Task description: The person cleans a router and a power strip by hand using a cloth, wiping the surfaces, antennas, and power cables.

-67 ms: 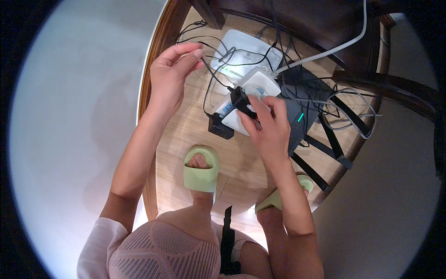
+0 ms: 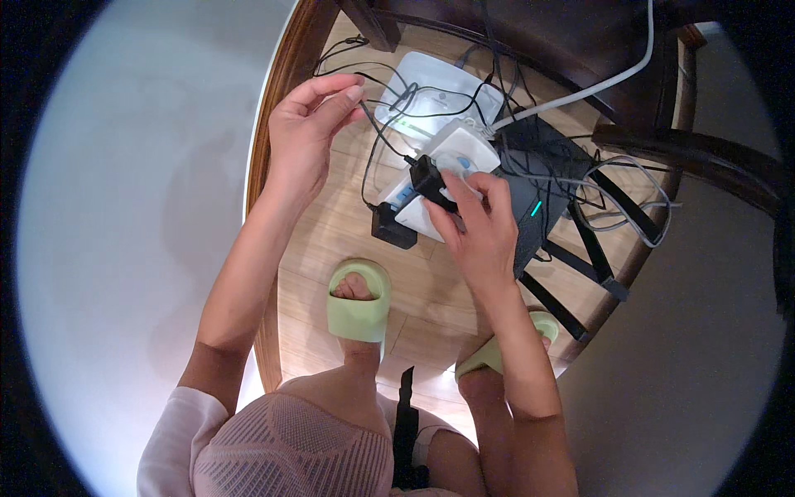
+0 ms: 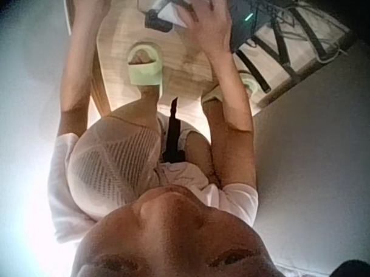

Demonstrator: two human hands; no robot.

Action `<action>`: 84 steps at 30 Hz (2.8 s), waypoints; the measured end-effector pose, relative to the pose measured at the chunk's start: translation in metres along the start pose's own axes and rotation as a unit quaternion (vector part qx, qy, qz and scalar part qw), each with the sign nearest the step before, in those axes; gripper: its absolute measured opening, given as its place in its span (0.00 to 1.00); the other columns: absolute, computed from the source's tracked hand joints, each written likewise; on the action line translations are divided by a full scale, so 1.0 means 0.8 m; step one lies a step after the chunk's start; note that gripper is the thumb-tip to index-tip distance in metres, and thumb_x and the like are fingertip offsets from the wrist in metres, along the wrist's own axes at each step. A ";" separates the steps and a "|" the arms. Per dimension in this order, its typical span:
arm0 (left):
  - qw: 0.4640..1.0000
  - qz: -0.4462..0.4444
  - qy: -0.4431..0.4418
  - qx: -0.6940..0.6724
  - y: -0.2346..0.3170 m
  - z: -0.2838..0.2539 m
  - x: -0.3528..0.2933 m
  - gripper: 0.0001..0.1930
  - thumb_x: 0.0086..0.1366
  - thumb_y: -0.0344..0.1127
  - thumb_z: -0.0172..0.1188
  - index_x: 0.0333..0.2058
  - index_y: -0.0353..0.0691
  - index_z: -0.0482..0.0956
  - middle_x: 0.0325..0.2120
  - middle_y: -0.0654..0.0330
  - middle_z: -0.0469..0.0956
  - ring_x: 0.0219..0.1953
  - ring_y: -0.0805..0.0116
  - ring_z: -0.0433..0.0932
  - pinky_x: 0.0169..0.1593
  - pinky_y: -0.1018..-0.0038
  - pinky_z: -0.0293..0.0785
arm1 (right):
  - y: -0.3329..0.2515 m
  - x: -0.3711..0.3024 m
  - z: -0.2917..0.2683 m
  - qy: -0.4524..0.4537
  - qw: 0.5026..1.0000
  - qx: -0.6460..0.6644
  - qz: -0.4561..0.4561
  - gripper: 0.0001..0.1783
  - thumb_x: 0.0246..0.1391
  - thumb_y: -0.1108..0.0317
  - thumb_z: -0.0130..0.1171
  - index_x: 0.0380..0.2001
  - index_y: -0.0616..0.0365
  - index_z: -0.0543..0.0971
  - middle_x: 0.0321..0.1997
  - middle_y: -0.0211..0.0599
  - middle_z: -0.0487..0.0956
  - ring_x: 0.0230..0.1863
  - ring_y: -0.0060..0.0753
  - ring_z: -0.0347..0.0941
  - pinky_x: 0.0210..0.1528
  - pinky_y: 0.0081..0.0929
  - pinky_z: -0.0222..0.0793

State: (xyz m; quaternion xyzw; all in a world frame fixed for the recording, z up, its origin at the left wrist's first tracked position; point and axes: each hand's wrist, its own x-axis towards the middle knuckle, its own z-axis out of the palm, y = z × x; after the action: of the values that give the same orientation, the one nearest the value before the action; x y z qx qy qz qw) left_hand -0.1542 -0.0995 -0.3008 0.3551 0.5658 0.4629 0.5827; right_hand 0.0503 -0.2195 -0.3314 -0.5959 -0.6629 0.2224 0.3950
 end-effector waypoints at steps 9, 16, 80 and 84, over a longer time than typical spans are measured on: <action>0.998 -0.038 -0.057 0.002 -0.008 0.001 0.017 0.08 0.66 0.26 0.61 0.43 0.39 0.79 0.44 0.58 0.83 0.42 0.73 0.81 0.46 0.77 0.76 | 0.004 -0.014 -0.002 0.000 0.999 -0.009 -0.036 0.29 0.41 0.69 0.77 0.50 0.55 0.82 0.40 0.37 0.73 0.32 0.32 0.70 0.28 0.26 0.69; 0.986 -0.093 -0.134 -0.027 0.011 -0.012 -0.004 0.12 0.65 0.25 0.62 0.47 0.37 0.77 0.42 0.60 0.81 0.43 0.73 0.80 0.47 0.77 0.77 | -0.001 -0.014 -0.004 0.009 0.991 -0.061 -0.120 0.27 0.44 0.68 0.74 0.50 0.59 0.80 0.39 0.36 0.75 0.33 0.38 0.74 0.32 0.28 0.73; 0.978 0.022 -0.196 0.071 0.110 -0.006 -0.083 0.08 0.66 0.23 0.61 0.43 0.30 0.78 0.34 0.56 0.83 0.36 0.73 0.83 0.41 0.78 0.80 | -0.056 0.090 -0.085 -0.125 0.974 0.183 -0.043 0.24 0.35 0.69 0.77 0.39 0.65 0.83 0.37 0.35 0.73 0.35 0.30 0.70 0.35 0.22 0.67; 0.971 0.013 -0.212 0.107 0.110 0.006 -0.080 0.09 0.66 0.24 0.62 0.44 0.33 0.77 0.31 0.55 0.83 0.31 0.73 0.81 0.38 0.78 0.78 | -0.040 0.083 -0.083 -0.101 0.971 0.200 -0.085 0.24 0.36 0.69 0.78 0.40 0.65 0.83 0.39 0.36 0.73 0.35 0.28 0.70 0.35 0.21 0.67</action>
State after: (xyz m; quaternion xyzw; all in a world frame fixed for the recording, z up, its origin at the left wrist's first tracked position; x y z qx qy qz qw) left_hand -0.1574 -0.1310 -0.1966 0.5130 0.4709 0.3214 0.6417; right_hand 0.0847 -0.1735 -0.2508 -0.4207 -0.6895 0.3754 0.4547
